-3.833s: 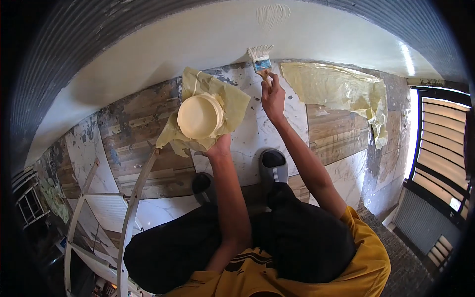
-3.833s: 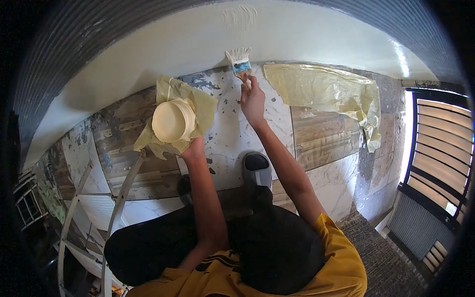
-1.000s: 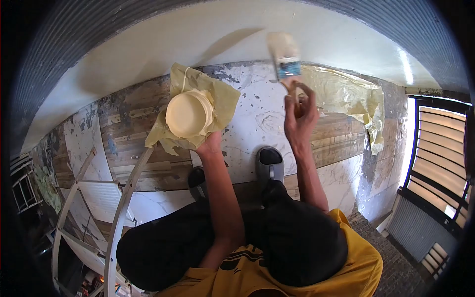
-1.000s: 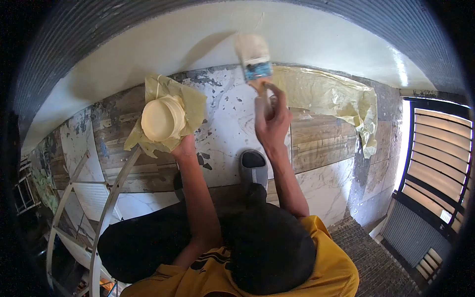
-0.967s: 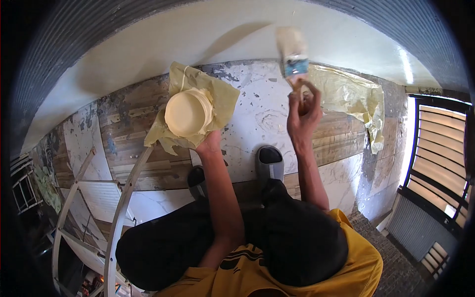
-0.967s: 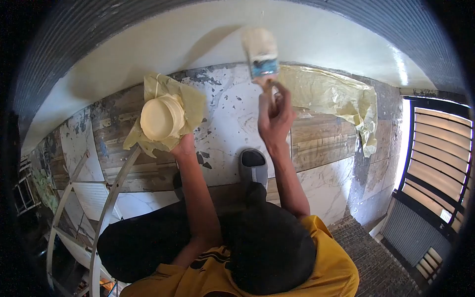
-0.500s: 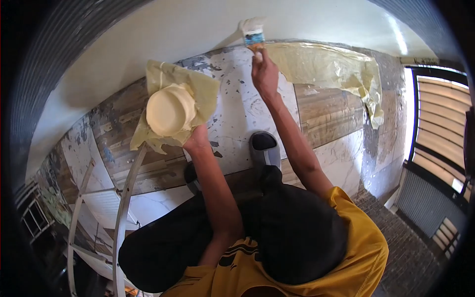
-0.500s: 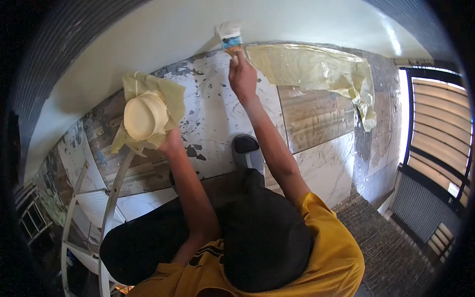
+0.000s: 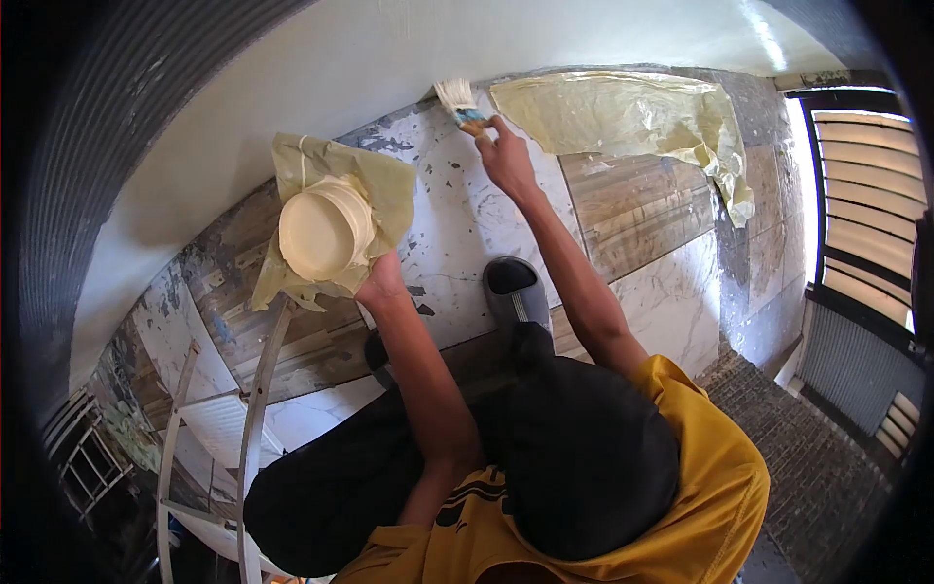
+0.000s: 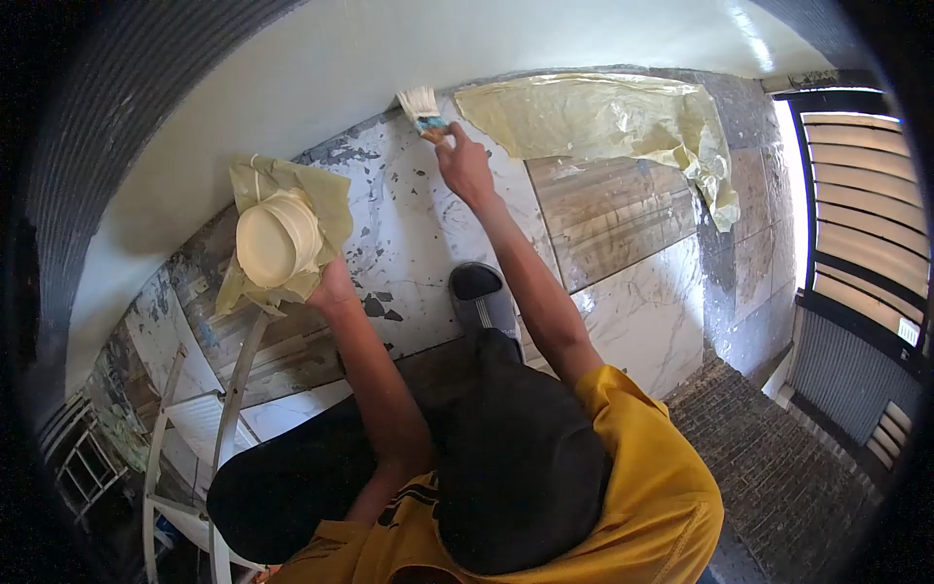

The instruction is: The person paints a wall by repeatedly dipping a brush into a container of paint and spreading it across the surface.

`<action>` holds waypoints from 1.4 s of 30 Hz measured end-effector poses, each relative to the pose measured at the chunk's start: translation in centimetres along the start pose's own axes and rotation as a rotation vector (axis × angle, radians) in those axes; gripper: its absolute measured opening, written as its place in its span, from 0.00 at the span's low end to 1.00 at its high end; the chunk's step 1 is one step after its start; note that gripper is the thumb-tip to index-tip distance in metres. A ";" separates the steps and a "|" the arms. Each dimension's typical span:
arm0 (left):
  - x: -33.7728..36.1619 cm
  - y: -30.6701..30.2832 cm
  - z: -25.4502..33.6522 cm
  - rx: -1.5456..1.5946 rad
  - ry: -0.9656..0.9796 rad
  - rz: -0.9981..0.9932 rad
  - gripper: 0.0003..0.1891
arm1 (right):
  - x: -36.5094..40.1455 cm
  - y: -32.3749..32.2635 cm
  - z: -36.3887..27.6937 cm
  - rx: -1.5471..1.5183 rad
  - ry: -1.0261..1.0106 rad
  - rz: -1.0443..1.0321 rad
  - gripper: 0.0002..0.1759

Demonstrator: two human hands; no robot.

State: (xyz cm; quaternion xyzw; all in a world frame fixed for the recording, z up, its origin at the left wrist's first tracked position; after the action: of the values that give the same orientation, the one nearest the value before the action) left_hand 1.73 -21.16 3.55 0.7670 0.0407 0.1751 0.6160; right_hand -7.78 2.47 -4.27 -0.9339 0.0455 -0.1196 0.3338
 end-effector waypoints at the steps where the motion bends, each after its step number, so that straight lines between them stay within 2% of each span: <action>1: 0.1 0.1 0.1 -0.002 0.007 -0.001 0.34 | 0.7 -0.3 0.7 -0.002 -0.003 -0.006 0.12; 3: 0.0 0.0 0.0 0.008 0.019 0.005 0.35 | 1.9 -0.9 2.8 -0.482 0.093 -0.105 0.11; 4: 0.0 -0.1 0.2 0.008 0.024 0.006 0.35 | 2.6 -2.0 2.7 -0.482 0.093 -0.110 0.11; 6: -0.2 -0.5 0.5 0.043 0.014 0.003 0.35 | 3.5 -4.5 4.0 -0.887 0.325 0.009 0.10; 7: -0.4 -1.0 0.9 0.044 0.013 0.006 0.35 | 3.0 -4.9 5.1 -0.885 0.328 0.010 0.10; 9: -0.7 -2.0 1.7 0.066 0.047 0.024 0.36 | 0.5 -6.6 7.6 -0.997 0.305 0.261 0.12; 13: -0.5 -1.1 0.6 -0.020 0.065 0.059 0.36 | -3.5 -8.0 10.4 -1.096 0.364 0.356 0.12; 16: -0.4 -0.2 0.0 -0.087 0.074 0.050 0.36 | -4.9 -7.3 11.7 -1.209 0.425 0.330 0.09; 18: -0.3 -0.3 0.1 -0.085 0.097 0.081 0.36 | -5.3 -6.2 12.1 -1.409 0.407 0.184 0.05; 19: -0.3 -0.5 0.2 -0.085 0.100 0.084 0.36 | -5.4 -5.8 12.6 -1.408 0.411 0.181 0.05; 21: -0.4 -0.6 0.2 -0.001 0.038 0.031 0.36 | -5.6 -4.7 12.7 -1.599 0.354 0.045 0.04; 24: -0.5 -0.8 0.4 -0.029 0.046 0.017 0.36 | -5.7 -3.5 12.7 -1.730 0.381 -0.037 0.04; 31: -0.5 -1.0 0.5 -0.048 0.045 0.026 0.35 | -4.0 -1.3 9.5 -1.697 0.433 -0.109 0.02; 35: -0.4 -1.3 0.3 -0.009 0.045 0.018 0.35 | -2.6 0.2 6.6 -1.692 0.438 -0.249 0.03; 38: -0.5 -1.1 0.2 0.025 0.021 -0.014 0.35 | 0.1 0.9 4.6 -1.757 0.495 -0.485 0.05; 40: -0.6 -1.1 0.4 0.009 0.028 -0.013 0.35 | 2.0 -0.1 4.4 -1.770 0.498 -0.463 0.07; 41: -0.6 -1.1 0.7 -0.013 0.060 0.011 0.35 | 2.6 -0.9 4.3 -1.784 0.504 -0.435 0.11; 42: -0.6 -1.3 0.9 -0.034 0.092 0.035 0.35 | 2.8 -1.7 4.8 -1.775 0.562 -0.353 0.12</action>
State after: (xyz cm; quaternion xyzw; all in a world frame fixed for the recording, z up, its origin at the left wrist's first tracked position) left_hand 1.64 -21.87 2.03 0.7480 0.0524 0.2215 0.6234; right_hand -3.87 6.29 -6.28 -0.7770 0.0565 -0.3106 -0.5446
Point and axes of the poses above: each hand's wrist, its own x-axis away from the middle knuckle, its own y-axis out of the palm, z = x × y, the point moved 5 cm from there along -x, towards the middle knuckle, and after that the axes turned 3 degrees about y, right-handed, at the moved point
